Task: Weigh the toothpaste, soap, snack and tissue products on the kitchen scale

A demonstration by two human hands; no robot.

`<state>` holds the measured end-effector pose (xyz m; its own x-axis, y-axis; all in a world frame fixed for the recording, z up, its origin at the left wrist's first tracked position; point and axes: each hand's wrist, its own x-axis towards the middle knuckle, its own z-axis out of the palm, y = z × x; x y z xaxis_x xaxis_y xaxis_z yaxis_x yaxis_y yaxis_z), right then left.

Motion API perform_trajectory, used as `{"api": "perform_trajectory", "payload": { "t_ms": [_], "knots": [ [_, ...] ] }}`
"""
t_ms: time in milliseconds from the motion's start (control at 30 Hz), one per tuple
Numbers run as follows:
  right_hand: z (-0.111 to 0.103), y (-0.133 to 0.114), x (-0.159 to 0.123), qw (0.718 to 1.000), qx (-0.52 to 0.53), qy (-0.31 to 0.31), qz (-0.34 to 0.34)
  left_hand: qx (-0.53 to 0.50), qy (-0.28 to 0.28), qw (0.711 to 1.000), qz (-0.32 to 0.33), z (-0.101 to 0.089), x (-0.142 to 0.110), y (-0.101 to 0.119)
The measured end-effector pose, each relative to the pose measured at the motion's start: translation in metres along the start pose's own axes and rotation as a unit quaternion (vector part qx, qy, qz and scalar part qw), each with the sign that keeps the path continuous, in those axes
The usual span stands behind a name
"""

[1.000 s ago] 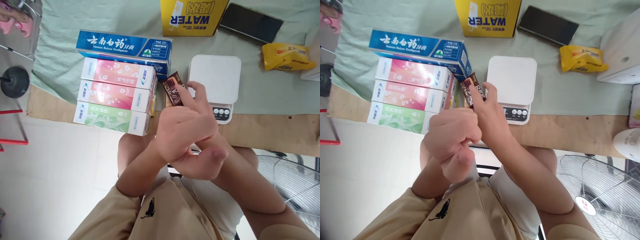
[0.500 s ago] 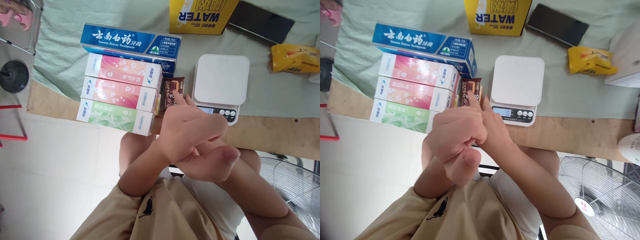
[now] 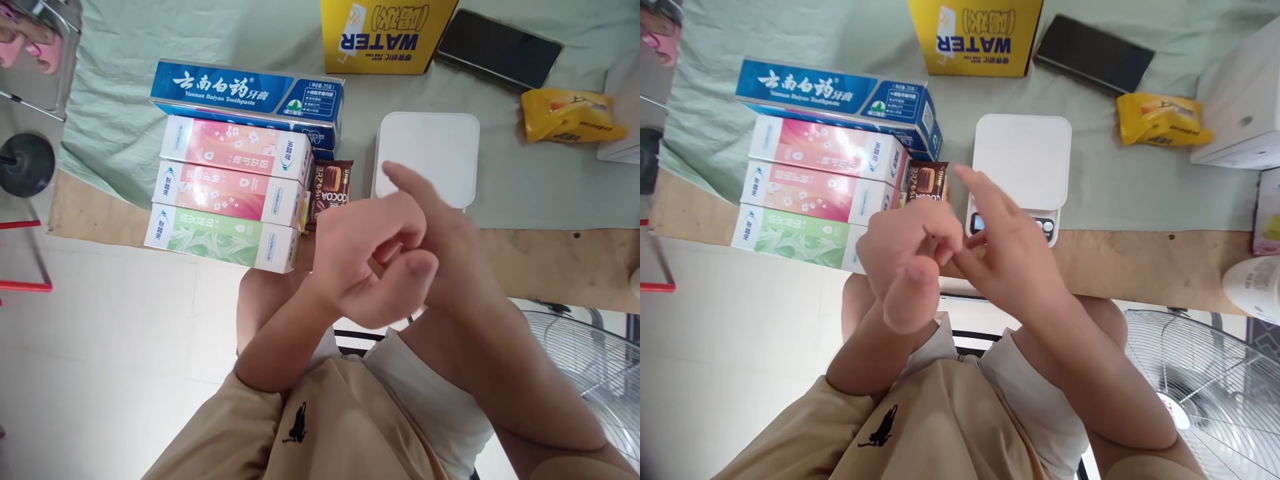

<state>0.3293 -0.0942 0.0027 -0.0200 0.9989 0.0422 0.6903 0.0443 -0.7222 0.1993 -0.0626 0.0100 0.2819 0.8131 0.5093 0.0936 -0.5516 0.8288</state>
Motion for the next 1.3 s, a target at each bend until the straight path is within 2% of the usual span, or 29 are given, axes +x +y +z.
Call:
{"api": "perform_trajectory", "payload": {
  "t_ms": [67,200,333,433,500,600,700,833,1133,1300],
  "knots": [
    [-0.016,0.006,-0.005,0.998,0.048,0.034,0.006,-0.048,0.040,0.998,0.017,0.007,0.003,-0.008],
    [-0.030,0.042,-0.002,0.982,0.075,0.175,0.009,-0.092,0.039,0.993,0.064,0.025,0.009,-0.025],
    [-0.042,0.099,0.018,0.953,0.042,0.292,0.071,-0.081,-0.005,0.995,0.052,0.044,0.010,-0.031],
    [-0.062,0.134,0.033,0.933,0.003,0.336,0.127,-0.065,-0.056,0.996,0.029,0.058,0.010,-0.033],
    [-0.075,0.147,0.040,0.930,-0.031,0.334,0.152,-0.054,-0.084,0.995,0.027,0.066,0.010,-0.035],
    [-0.087,0.152,0.046,0.942,-0.088,0.280,0.160,-0.031,-0.121,0.992,0.025,0.078,0.010,-0.039],
    [-0.085,0.151,0.053,0.958,-0.108,0.211,0.162,-0.032,-0.136,0.990,0.022,0.088,0.010,-0.041],
    [-0.075,0.153,0.060,0.965,-0.086,0.143,0.204,-0.051,-0.133,0.990,0.013,0.096,0.010,-0.040],
    [-0.077,0.150,0.059,0.961,-0.119,0.107,0.227,-0.064,-0.130,0.989,-0.010,0.097,0.006,-0.039],
    [-0.076,0.157,0.055,0.954,-0.082,0.209,0.199,-0.098,-0.122,0.987,-0.030,0.095,0.002,-0.043]
  ]
}}
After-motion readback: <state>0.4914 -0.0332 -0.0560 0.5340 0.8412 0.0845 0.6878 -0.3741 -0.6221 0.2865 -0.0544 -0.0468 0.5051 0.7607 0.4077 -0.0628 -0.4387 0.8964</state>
